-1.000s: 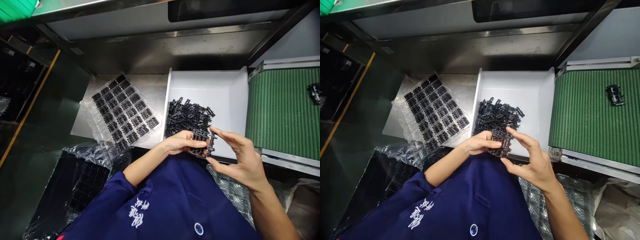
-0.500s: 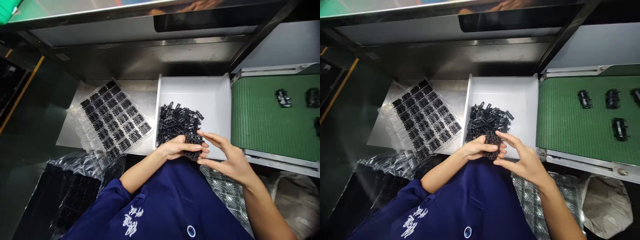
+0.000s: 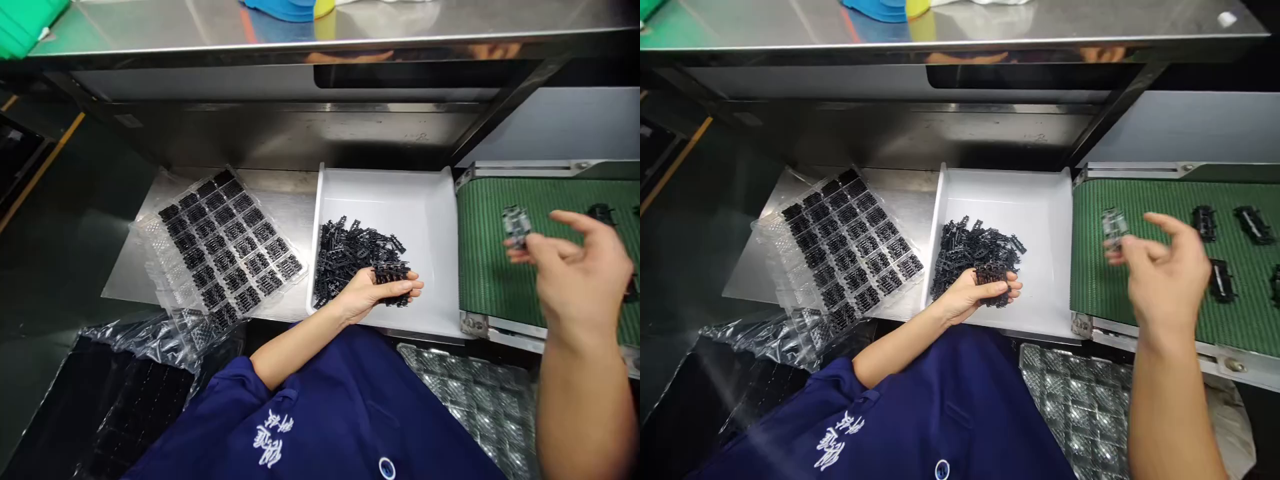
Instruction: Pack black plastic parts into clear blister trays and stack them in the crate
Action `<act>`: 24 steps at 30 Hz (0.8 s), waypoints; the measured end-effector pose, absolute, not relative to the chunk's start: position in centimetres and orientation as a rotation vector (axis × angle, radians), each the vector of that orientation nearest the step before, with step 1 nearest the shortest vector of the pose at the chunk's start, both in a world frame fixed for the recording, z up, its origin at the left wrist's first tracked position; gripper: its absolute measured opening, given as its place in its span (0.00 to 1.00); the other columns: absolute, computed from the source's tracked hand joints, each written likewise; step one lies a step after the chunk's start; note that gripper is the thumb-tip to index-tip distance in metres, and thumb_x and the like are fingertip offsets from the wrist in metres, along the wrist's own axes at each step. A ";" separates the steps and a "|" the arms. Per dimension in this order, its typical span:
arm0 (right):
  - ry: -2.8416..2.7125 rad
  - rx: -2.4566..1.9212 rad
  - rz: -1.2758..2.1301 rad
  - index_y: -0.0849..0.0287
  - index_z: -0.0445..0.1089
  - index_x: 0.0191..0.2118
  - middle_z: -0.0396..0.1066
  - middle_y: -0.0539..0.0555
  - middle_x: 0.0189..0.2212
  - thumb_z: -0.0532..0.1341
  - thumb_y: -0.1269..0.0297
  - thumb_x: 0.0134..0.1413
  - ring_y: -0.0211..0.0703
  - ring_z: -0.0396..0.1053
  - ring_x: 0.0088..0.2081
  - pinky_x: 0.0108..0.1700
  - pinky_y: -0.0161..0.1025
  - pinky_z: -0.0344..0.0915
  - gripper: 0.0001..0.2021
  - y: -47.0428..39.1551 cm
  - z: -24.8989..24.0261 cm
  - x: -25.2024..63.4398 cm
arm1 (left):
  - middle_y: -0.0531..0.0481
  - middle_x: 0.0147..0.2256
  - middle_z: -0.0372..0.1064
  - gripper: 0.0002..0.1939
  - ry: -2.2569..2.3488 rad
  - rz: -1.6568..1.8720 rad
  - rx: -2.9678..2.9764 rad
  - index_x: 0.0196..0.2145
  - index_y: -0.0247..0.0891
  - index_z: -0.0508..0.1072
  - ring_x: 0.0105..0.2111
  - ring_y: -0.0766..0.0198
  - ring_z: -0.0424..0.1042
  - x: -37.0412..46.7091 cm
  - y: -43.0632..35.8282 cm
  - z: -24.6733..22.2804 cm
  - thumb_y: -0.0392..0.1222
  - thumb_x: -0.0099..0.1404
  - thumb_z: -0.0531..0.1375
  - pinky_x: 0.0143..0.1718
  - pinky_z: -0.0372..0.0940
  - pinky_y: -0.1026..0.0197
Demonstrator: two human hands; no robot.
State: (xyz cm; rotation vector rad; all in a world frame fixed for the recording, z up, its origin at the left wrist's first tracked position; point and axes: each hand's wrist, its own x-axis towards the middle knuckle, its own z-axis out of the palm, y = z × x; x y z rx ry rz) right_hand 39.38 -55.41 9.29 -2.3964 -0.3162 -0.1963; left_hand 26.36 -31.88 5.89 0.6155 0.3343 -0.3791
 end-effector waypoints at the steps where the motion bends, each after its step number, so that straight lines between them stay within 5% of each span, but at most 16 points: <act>1: -0.305 -2.304 -0.155 0.59 0.54 0.69 0.78 0.61 0.32 0.57 0.52 0.65 0.53 0.78 0.34 0.39 0.52 0.75 0.31 -54.1 9.4 36.7 | 0.42 0.37 0.79 0.28 0.337 -0.362 0.626 0.38 0.31 0.80 0.37 0.58 0.78 26.3 -31.8 6.0 0.47 0.41 0.78 0.52 0.67 0.49; 3: -0.259 -2.050 0.027 0.51 0.68 0.61 0.79 0.55 0.31 0.63 0.54 0.60 0.50 0.77 0.31 0.38 0.50 0.76 0.24 -51.5 9.6 31.5 | 0.43 0.37 0.78 0.28 0.330 -0.326 0.665 0.38 0.32 0.80 0.37 0.58 0.77 26.0 -31.5 6.1 0.48 0.40 0.78 0.51 0.67 0.50; 6: -0.433 -2.050 0.077 0.47 0.76 0.51 0.79 0.53 0.43 0.62 0.58 0.63 0.49 0.78 0.39 0.44 0.49 0.76 0.13 -48.8 9.8 26.6 | 0.46 0.35 0.78 0.27 0.318 -0.263 0.763 0.37 0.32 0.80 0.38 0.60 0.76 25.2 -30.9 6.4 0.51 0.41 0.77 0.51 0.66 0.53; 12: -1.006 -2.191 -0.048 0.45 0.72 0.54 0.67 0.54 0.60 0.68 0.57 0.57 0.60 0.67 0.60 0.61 0.60 0.65 0.19 -48.1 10.2 26.3 | 0.45 0.38 0.78 0.27 0.304 -0.374 0.849 0.38 0.34 0.81 0.42 0.57 0.76 23.1 -28.9 7.0 0.49 0.41 0.77 0.53 0.66 0.54; 24: -1.001 -2.088 0.045 0.49 0.58 0.64 0.67 0.56 0.62 0.69 0.63 0.57 0.54 0.67 0.61 0.64 0.51 0.66 0.32 -48.3 10.7 25.4 | 0.47 0.37 0.79 0.23 0.263 -0.519 0.696 0.41 0.37 0.81 0.37 0.62 0.78 21.9 -28.7 7.6 0.45 0.46 0.76 0.48 0.69 0.58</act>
